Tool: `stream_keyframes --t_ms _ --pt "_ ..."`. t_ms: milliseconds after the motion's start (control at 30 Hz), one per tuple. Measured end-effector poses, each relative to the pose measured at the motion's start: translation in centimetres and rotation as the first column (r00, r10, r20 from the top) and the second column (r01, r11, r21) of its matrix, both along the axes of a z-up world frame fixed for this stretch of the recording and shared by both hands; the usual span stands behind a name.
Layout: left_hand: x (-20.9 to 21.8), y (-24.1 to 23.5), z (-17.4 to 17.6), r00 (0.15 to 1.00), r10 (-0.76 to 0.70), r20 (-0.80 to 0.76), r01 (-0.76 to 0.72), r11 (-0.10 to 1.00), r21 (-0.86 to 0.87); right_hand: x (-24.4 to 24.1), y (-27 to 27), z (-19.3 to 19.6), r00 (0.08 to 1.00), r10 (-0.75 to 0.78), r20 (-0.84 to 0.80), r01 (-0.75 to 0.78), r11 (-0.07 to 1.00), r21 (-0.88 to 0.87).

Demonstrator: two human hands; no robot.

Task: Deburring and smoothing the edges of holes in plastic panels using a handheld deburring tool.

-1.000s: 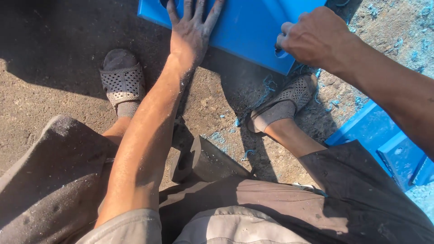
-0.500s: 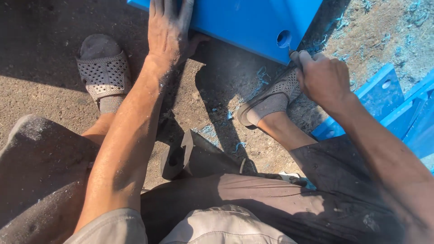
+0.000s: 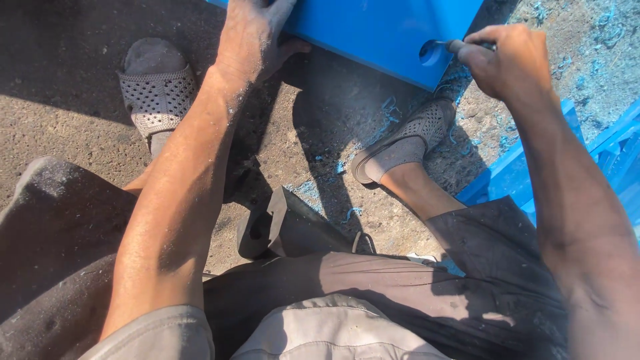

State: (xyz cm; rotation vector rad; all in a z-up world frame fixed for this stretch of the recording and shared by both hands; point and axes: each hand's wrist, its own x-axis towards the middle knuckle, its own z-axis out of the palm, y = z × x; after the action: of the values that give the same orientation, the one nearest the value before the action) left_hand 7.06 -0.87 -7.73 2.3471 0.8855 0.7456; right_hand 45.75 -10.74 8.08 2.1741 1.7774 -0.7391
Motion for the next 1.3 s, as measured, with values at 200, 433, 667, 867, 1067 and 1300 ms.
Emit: stream_keyframes --t_ms 200,433,667,867,1067,1300 --pt "-1.0 1.5 1.4 0.958 0.208 0.199 -0.167 0.965 -0.201 -1.8 -1.6 4.1 0.912 -0.388 -0.130 0.292 0.840 -0.458" --pt "-1.0 0.4 -3.7 0.717 0.689 0.108 -0.510 0.623 -0.593 -13.2 7.9 5.7 0.925 0.353 -0.143 -0.310 0.915 0.257" --pt "-0.5 0.1 -4.5 0.746 0.658 0.106 -0.404 0.573 -0.712 -23.3 18.6 3.0 0.470 0.851 0.236 -0.866 0.496 -0.066" --pt "-0.6 0.0 -3.2 0.705 0.690 0.162 -0.382 0.563 -0.733 -21.6 21.0 -7.7 0.277 0.952 0.130 -0.944 0.295 -0.145" --pt "-1.0 -0.3 -2.3 0.755 0.651 0.085 -0.374 0.533 -0.759 -18.0 23.0 -12.2 0.405 0.901 -0.158 -0.905 0.419 0.069" --pt "-1.1 -0.1 -3.4 0.751 0.648 0.131 -0.356 0.563 -0.746 -21.2 18.1 0.3 0.442 0.875 0.198 -0.897 0.433 0.087"
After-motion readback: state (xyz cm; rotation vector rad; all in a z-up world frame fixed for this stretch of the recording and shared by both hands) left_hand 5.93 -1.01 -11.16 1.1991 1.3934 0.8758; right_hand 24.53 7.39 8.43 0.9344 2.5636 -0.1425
